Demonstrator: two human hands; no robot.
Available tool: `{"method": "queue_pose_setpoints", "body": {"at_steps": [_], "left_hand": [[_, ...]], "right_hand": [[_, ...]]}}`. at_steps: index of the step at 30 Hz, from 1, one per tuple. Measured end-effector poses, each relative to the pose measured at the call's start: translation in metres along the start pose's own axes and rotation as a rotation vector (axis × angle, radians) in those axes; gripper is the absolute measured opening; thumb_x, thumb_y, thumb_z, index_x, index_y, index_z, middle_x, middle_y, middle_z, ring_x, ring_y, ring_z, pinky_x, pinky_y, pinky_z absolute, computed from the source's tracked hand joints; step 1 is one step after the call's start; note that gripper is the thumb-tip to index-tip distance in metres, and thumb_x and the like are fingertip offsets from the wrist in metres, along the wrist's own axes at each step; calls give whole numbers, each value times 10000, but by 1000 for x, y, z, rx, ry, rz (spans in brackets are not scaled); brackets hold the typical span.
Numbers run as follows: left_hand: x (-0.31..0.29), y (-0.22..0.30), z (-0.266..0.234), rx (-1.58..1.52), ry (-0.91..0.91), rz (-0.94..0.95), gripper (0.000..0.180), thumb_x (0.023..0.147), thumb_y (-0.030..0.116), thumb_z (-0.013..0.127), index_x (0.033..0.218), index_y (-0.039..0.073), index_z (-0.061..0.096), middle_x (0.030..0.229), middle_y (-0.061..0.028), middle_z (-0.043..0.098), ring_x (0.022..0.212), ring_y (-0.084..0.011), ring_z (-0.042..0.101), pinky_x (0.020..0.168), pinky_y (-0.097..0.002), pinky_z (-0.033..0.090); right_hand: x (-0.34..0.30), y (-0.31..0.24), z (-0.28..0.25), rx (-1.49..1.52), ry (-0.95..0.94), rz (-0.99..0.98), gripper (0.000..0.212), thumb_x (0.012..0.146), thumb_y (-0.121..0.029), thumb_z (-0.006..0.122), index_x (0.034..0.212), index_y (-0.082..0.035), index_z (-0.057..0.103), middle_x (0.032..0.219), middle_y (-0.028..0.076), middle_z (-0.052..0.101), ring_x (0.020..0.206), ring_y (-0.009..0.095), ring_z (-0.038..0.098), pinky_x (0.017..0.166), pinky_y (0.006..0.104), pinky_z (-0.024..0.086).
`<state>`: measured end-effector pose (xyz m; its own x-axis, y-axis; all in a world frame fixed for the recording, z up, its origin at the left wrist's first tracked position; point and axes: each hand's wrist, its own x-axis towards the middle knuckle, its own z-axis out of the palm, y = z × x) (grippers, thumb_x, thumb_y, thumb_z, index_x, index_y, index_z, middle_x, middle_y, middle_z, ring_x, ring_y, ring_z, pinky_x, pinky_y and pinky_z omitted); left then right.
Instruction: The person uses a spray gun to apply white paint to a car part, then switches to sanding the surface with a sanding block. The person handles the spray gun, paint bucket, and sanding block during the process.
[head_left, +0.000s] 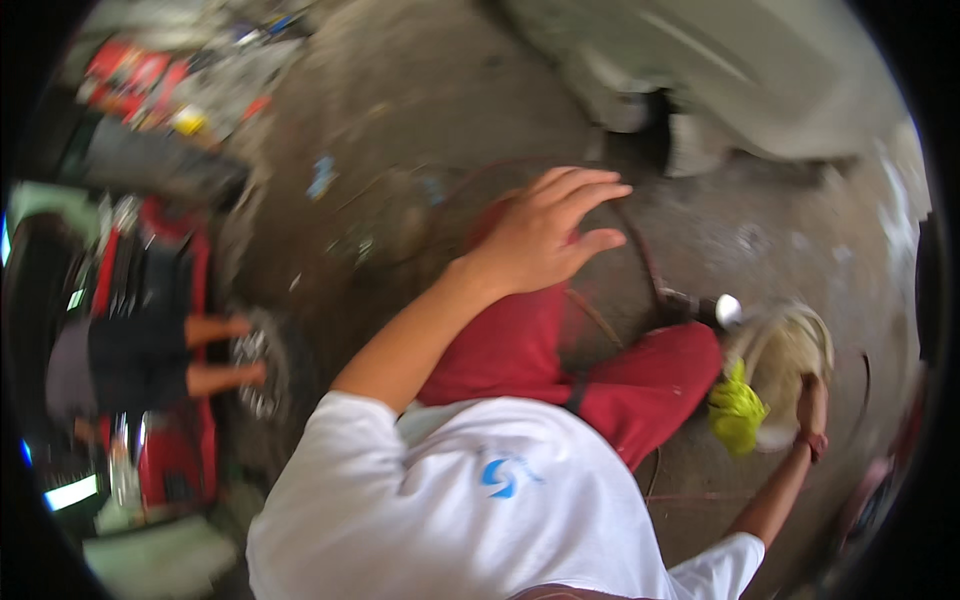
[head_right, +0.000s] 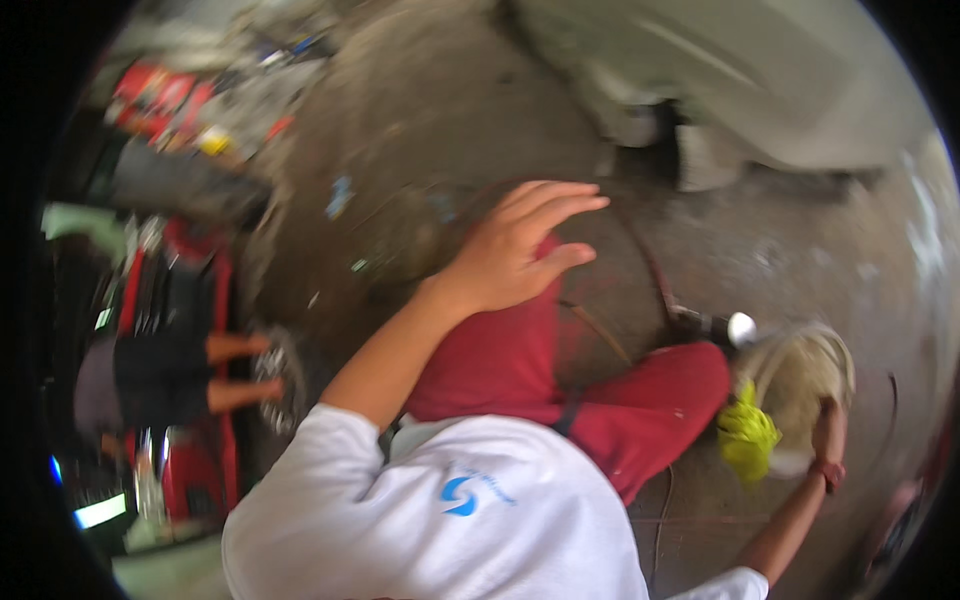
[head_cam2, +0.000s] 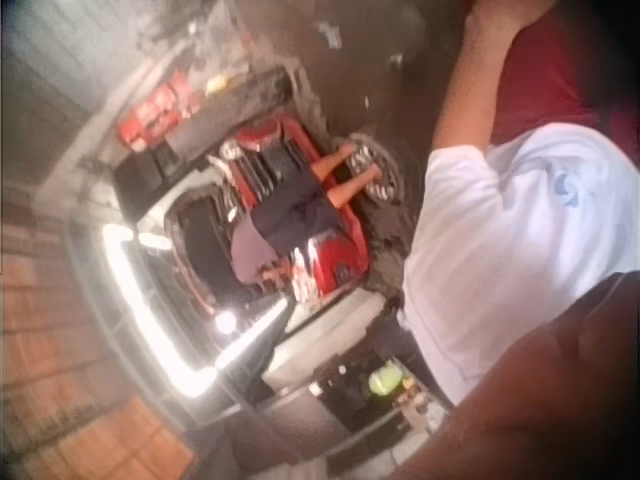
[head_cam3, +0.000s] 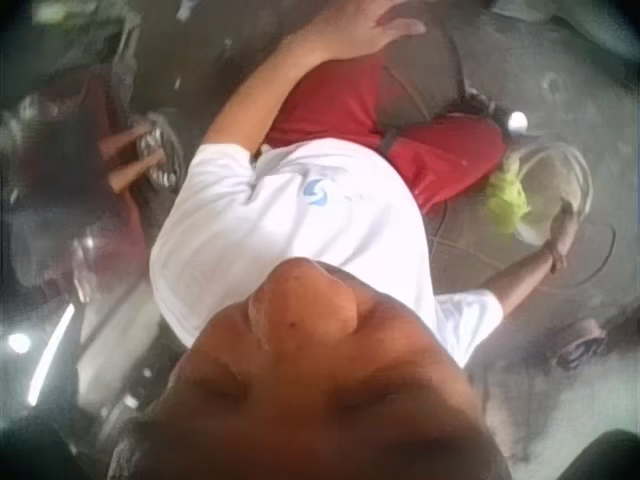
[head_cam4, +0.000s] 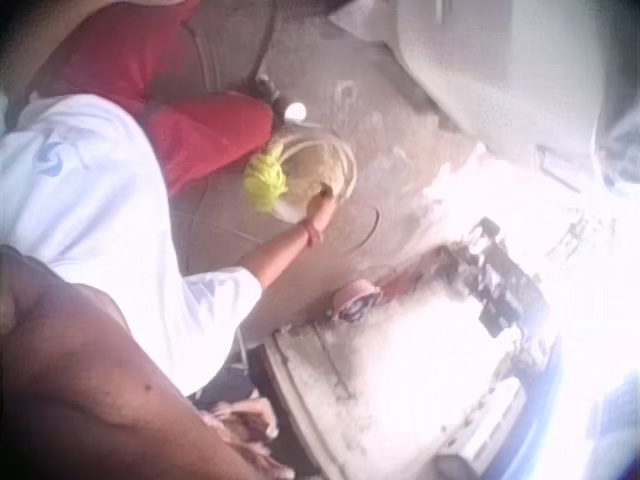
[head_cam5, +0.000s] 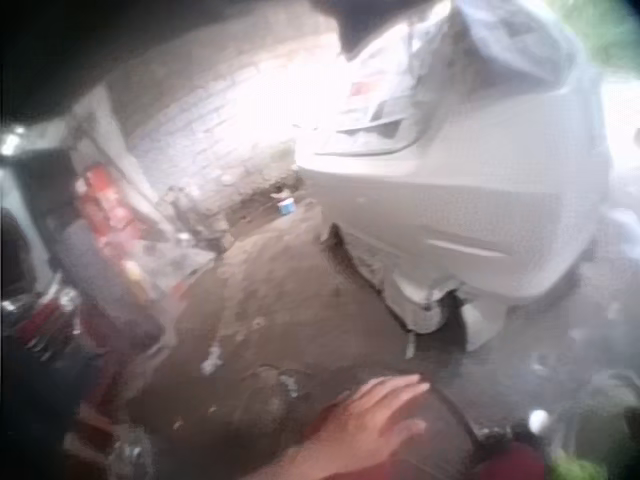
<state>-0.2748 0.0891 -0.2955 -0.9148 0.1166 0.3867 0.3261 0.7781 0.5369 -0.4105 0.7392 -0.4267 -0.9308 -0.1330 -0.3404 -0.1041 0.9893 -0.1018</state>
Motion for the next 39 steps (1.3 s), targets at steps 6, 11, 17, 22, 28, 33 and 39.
{"method": "queue_pose_setpoints", "body": {"at_steps": [6,11,17,22,28,33,39], "left_hand": [[78,-5,31,-85,-258,118,503,980,306,821,1425,105,700,1450,-137,692,1333,-369,644,1134,-491,518],[118,-29,60,-264,-340,182,506,982,304,818,1433,112,696,1443,-152,693,1319,-377,649,1120,-495,518],[149,-68,100,-223,-539,191,425,1000,294,805,1378,113,731,1219,-139,773,1096,-358,733,953,-465,569],[181,-106,152,-227,-790,301,241,1037,303,760,990,67,778,825,-156,720,773,-398,688,704,-474,527],[219,-147,199,-284,-755,589,177,1025,253,758,1071,82,757,940,-148,714,857,-384,672,768,-474,537],[264,-146,184,-123,-725,1164,619,956,278,818,1538,203,623,1576,-143,595,1403,-355,591,1164,-495,502],[353,-89,195,334,-469,1710,897,951,546,762,1731,307,389,1789,-124,367,1645,-342,359,1377,-572,229]], "right_hand": [[-54,-3,-85,1139,504,62,314,1123,-240,657,1344,-30,732,1354,80,746,1243,236,703,1024,375,590],[-15,-32,-11,1647,583,46,287,1064,-193,694,1307,-48,739,1313,78,741,1167,233,745,918,360,648],[15,-47,6,637,341,387,381,1106,-314,683,1339,-19,749,1231,161,811,1108,210,738,1012,367,552],[-34,-130,-132,891,725,220,402,1132,-342,661,1377,-34,741,1326,124,772,1200,249,738,1025,378,594],[45,-275,-39,2152,1054,-417,499,1114,-316,650,1435,67,641,1273,313,728,1168,441,757,772,456,729],[173,-458,150,1246,455,745,381,1105,-230,590,1451,-127,712,1441,250,701,1351,429,669,1134,495,520],[181,-541,196,1084,444,714,330,1091,-256,657,1344,-60,738,1378,208,731,1340,425,649,1117,502,526]]}}
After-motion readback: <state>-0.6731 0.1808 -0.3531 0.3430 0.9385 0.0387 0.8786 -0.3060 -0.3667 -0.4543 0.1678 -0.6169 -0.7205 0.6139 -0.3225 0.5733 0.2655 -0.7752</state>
